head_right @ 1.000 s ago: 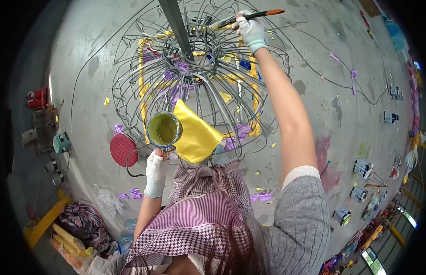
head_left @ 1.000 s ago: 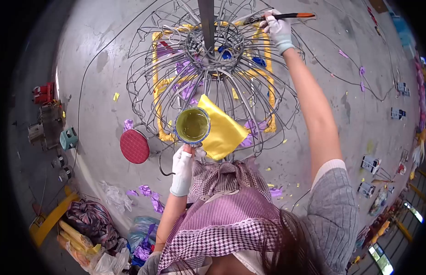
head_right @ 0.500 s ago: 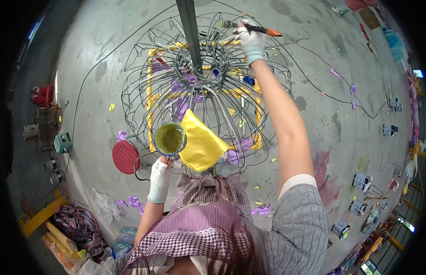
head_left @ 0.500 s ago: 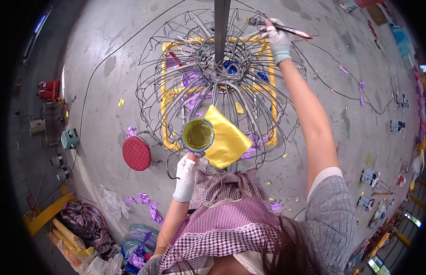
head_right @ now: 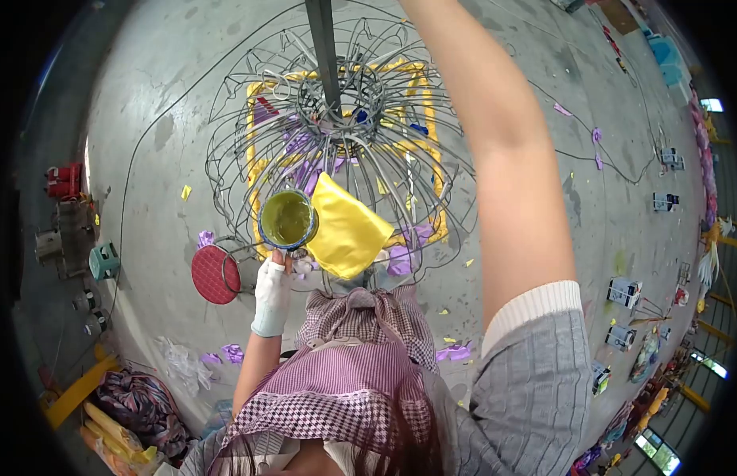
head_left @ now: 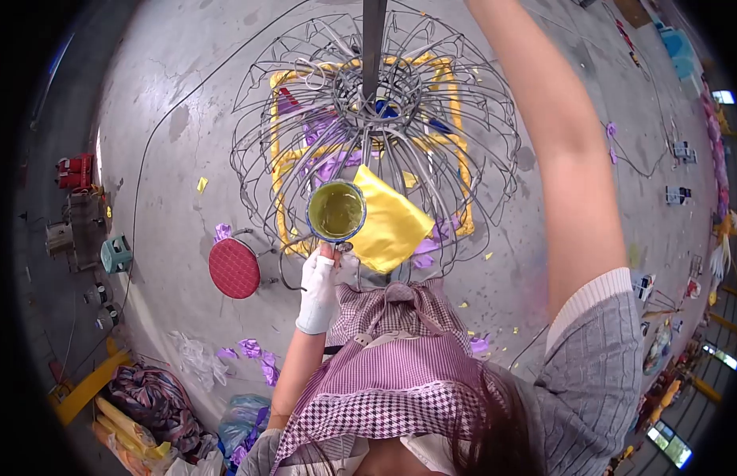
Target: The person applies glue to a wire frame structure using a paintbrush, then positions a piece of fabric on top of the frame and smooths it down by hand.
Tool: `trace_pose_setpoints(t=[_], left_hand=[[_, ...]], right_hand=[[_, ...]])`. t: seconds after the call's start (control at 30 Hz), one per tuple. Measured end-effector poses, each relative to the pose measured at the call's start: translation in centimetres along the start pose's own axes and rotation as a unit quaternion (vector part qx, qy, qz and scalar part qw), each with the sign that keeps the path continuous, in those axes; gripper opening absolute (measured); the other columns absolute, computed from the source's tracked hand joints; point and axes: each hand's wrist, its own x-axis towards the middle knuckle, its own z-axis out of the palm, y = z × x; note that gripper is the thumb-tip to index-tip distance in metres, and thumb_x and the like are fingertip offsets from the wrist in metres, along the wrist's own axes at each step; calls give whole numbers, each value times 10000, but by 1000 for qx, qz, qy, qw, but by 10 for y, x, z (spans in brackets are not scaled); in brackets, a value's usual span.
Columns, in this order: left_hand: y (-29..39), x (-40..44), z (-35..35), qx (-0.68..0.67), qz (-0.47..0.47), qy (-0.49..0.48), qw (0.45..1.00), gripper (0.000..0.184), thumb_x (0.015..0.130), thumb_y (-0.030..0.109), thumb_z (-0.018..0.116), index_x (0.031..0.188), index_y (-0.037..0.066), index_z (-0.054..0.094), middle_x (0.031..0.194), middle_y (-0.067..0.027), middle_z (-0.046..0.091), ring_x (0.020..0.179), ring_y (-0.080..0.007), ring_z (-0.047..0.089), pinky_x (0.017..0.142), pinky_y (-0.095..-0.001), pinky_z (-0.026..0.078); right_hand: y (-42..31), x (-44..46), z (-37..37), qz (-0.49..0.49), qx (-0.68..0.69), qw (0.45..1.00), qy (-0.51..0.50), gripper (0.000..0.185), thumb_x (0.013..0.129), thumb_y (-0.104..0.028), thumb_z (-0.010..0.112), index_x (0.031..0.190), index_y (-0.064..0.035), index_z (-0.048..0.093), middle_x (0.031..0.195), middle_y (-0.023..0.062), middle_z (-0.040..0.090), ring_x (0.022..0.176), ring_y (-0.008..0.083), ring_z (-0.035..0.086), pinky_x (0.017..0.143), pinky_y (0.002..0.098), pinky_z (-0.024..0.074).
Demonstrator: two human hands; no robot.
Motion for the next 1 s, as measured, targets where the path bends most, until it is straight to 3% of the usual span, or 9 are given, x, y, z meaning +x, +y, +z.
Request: trace_pose_setpoints(t=[0.33, 0.43, 0.53, 0.63, 0.67, 0.7, 0.73, 0.9, 1.0], left_hand=[[9, 6, 0, 26, -40, -78, 996, 245, 948, 304, 493, 831, 91, 528, 733, 21, 474, 695, -55, 504, 631, -172, 385], [-1, 4, 17, 19, -51, -132, 990, 259, 945, 317, 497, 817, 92, 517, 722, 21, 461, 677, -65, 514, 608, -165, 381], [-3, -4, 22, 18, -55, -167, 984, 275, 942, 330, 501, 803, 93, 507, 711, 21, 448, 659, -75, 523, 586, -157, 378], [-5, -17, 24, 8, -46, -181, 982, 291, 939, 344, 505, 789, 94, 497, 699, 20, 435, 641, -85, 532, 563, -150, 374], [-4, -25, 25, 14, -44, -174, 984, 306, 940, 355, 502, 779, 94, 489, 694, 17, 423, 655, -99, 545, 586, -161, 387], [-5, -32, 26, 19, -42, -167, 985, 321, 941, 365, 500, 770, 94, 481, 688, 14, 411, 670, -112, 557, 609, -172, 401], [-8, -38, 24, 21, -45, -164, 985, 321, 941, 365, 500, 770, 94, 481, 688, 14, 411, 670, -112, 557, 609, -172, 401], [-46, -64, 21, -72, -9, -144, 987, 275, 954, 274, 491, 1095, 40, 513, 717, 0, 444, 724, -202, 563, 820, -380, 477], [-74, -80, 23, -128, 19, -114, 985, 247, 958, 271, 482, 1088, 63, 509, 734, 4, 452, 720, -214, 569, 862, -429, 472]], right_hand=[[-135, -377, 98, 102, -215, 947, -214, 193, 752, 17, 602, 939, 44, 638, 798, 108, 647, 602, 126, 576, 511, 208, 445], [-105, -409, 77, -89, -475, 820, -305, 227, 736, -186, 679, 951, -120, 646, 682, 25, 589, 583, 222, 491, 589, 318, 426], [-130, -434, 63, 106, -589, 742, -302, 329, 724, -142, 647, 1053, -139, 650, 721, 7, 619, 601, 214, 511, 587, 308, 429], [-229, -483, 27, 190, -435, 868, -144, 506, 657, -95, 660, 1161, -101, 612, 717, 39, 596, 541, 143, 455, 500, 267, 364], [-264, -502, 2, 20, -455, 862, -223, 456, 637, -127, 679, 1085, -65, 623, 707, 51, 578, 539, 128, 451, 481, 265, 360], [-264, -555, -7, -285, -485, 825, 47, 226, 685, -209, 657, 876, -87, 653, 678, 33, 603, 524, 155, 464, 518, 283, 413], [-323, -567, -14, -206, -228, 937, -164, 186, 695, -219, 658, 828, -90, 650, 650, 52, 585, 497, 166, 464, 513, 295, 429], [-404, -574, -62, -309, 315, 605, -663, 226, 737, 49, 581, 951, 109, 620, 818, 187, 608, 608, 222, 483, 584, 386, 450], [-394, -584, -144, -66, 162, 901, -396, 408, 800, -307, 682, 1043, 13, 611, 648, 114, 647, 373, 120, 413, 461, 276, 413]])
